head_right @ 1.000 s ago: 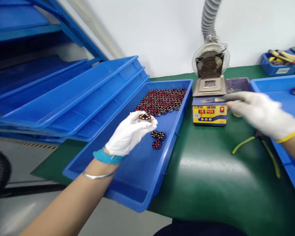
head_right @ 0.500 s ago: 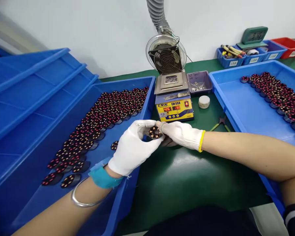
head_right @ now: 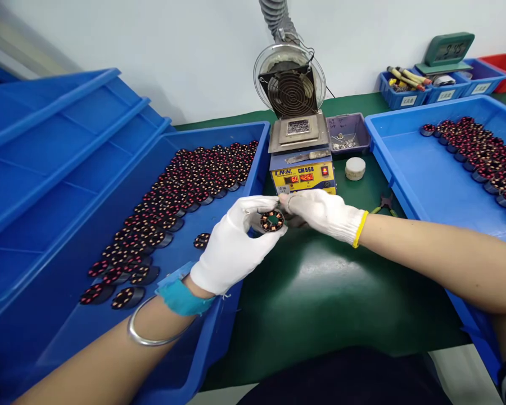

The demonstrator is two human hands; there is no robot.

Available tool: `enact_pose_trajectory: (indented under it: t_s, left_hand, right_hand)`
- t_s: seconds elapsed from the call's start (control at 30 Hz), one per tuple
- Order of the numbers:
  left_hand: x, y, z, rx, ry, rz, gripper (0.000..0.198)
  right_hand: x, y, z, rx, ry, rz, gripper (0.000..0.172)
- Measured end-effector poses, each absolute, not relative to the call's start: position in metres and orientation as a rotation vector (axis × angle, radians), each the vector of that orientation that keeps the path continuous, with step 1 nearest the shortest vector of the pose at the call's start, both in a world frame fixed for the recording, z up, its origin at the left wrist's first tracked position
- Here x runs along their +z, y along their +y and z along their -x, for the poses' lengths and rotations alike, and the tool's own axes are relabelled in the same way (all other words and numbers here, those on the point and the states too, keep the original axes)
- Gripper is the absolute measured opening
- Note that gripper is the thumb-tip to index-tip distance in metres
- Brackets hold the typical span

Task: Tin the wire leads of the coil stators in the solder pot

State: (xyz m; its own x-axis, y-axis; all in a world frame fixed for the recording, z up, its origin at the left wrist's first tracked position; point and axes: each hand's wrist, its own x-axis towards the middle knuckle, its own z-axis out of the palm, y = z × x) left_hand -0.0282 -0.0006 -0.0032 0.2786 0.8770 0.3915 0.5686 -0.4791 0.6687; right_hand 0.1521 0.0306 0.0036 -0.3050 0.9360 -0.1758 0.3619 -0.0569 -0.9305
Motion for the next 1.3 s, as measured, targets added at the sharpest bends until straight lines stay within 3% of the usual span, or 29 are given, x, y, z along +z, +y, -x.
enact_pose_trajectory:
  t_s: [0.1,0.37,0.6,0.7,0.9,1.03,1.2,1.3]
  left_hand:
    - [-0.001,-0.001,0.028,1.064,1.256,-2.252,0.032]
    - [-0.002,-0.006,0.027,1.085,1.315,-2.340,0.031]
    - [-0.003,-0.007,0.026,1.116,1.318,-2.198,0.033]
    - [-0.001,-0.007,0.025,1.071,1.294,-2.233,0.031]
    - [0.002,-0.011,0.020,1.041,1.432,-2.155,0.046]
    - [0.000,-0.010,0.018,0.943,1.597,-2.188,0.045]
    - [0.016,-0.008,0.029,0.721,1.514,-1.920,0.014]
    - [0.031,-0.006,0.043,0.569,1.323,-1.649,0.006]
  right_hand:
    - [-0.002,0.026,-0.151,1.321,-1.845,1.377,0.024]
    - [0.020,0.021,-0.163,1.101,-2.080,1.528,0.021]
    - [0.021,0.032,-0.177,1.195,-1.958,1.408,0.022]
    - [0.012,0.028,-0.166,1.260,-1.869,1.314,0.031]
    - [0.016,0.009,-0.143,1.364,-1.685,1.365,0.027]
    - [0.017,0.005,-0.143,1.266,-1.643,1.300,0.025]
    - [0.016,0.005,-0.147,1.131,-1.667,1.245,0.022]
    - [0.018,0.007,-0.148,1.161,-1.612,1.272,0.022]
